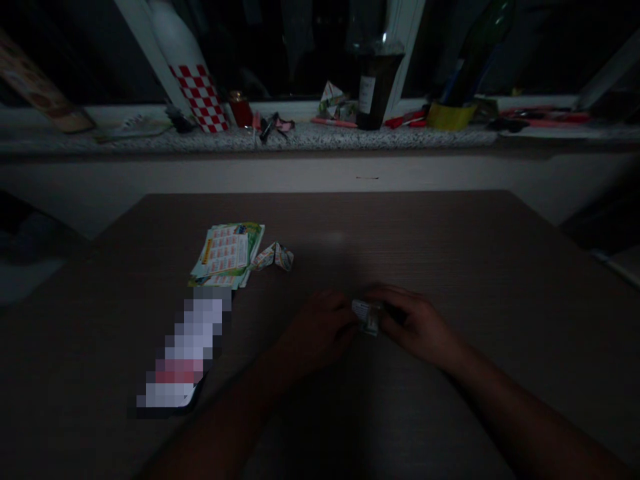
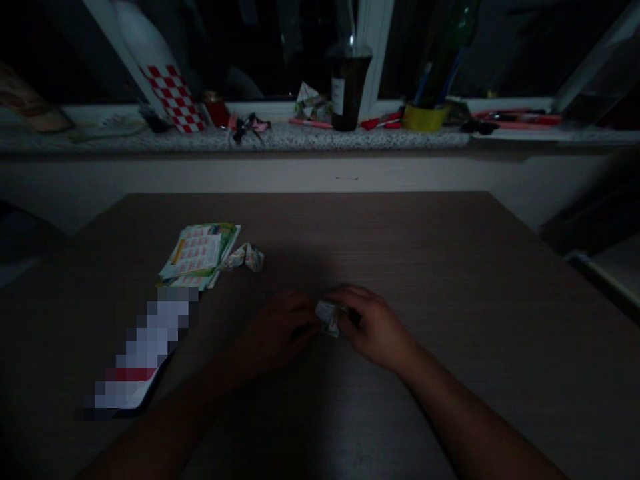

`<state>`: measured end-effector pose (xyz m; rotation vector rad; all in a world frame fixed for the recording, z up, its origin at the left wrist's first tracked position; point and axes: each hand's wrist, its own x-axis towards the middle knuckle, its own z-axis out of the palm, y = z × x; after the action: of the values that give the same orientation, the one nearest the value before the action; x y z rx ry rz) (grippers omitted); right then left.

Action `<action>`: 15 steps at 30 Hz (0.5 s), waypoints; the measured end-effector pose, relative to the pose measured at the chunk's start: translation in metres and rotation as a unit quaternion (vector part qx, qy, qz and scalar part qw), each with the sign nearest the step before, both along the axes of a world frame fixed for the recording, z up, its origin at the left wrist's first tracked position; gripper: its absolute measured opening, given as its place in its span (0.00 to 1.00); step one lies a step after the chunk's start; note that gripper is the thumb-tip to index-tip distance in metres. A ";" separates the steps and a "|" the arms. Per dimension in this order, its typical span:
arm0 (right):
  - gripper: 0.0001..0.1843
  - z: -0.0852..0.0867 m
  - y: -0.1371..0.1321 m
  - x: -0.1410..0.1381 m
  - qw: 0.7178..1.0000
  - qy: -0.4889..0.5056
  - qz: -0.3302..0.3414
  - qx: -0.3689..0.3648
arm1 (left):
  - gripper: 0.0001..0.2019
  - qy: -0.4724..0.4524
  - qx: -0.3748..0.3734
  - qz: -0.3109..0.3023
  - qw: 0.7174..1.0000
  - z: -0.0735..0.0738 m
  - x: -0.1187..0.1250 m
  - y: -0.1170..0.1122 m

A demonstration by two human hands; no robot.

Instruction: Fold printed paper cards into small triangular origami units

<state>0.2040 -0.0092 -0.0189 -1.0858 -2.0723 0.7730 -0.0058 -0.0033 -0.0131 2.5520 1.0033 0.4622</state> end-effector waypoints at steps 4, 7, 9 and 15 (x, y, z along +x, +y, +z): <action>0.20 0.000 0.003 0.004 1.000 -0.001 -0.001 0.005 | 0.08 -0.002 -0.011 0.009 1.000 0.001 -0.002 -0.001; 0.19 0.000 0.005 0.006 1.000 -0.010 0.001 0.009 | 0.09 -0.003 -0.016 0.013 1.000 0.000 -0.003 0.000; 0.19 0.000 0.006 0.006 1.000 -0.020 0.005 0.011 | 0.08 0.000 -0.012 0.014 1.000 -0.001 -0.003 0.001; 0.16 0.000 0.006 0.004 1.000 -0.027 0.002 0.010 | 0.09 -0.018 -0.001 0.028 0.999 -0.006 -0.002 0.003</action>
<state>0.2080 -0.0027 -0.0184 -1.1023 -2.1241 0.7312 -0.0082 -0.0005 -0.0195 2.5096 1.0638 0.5215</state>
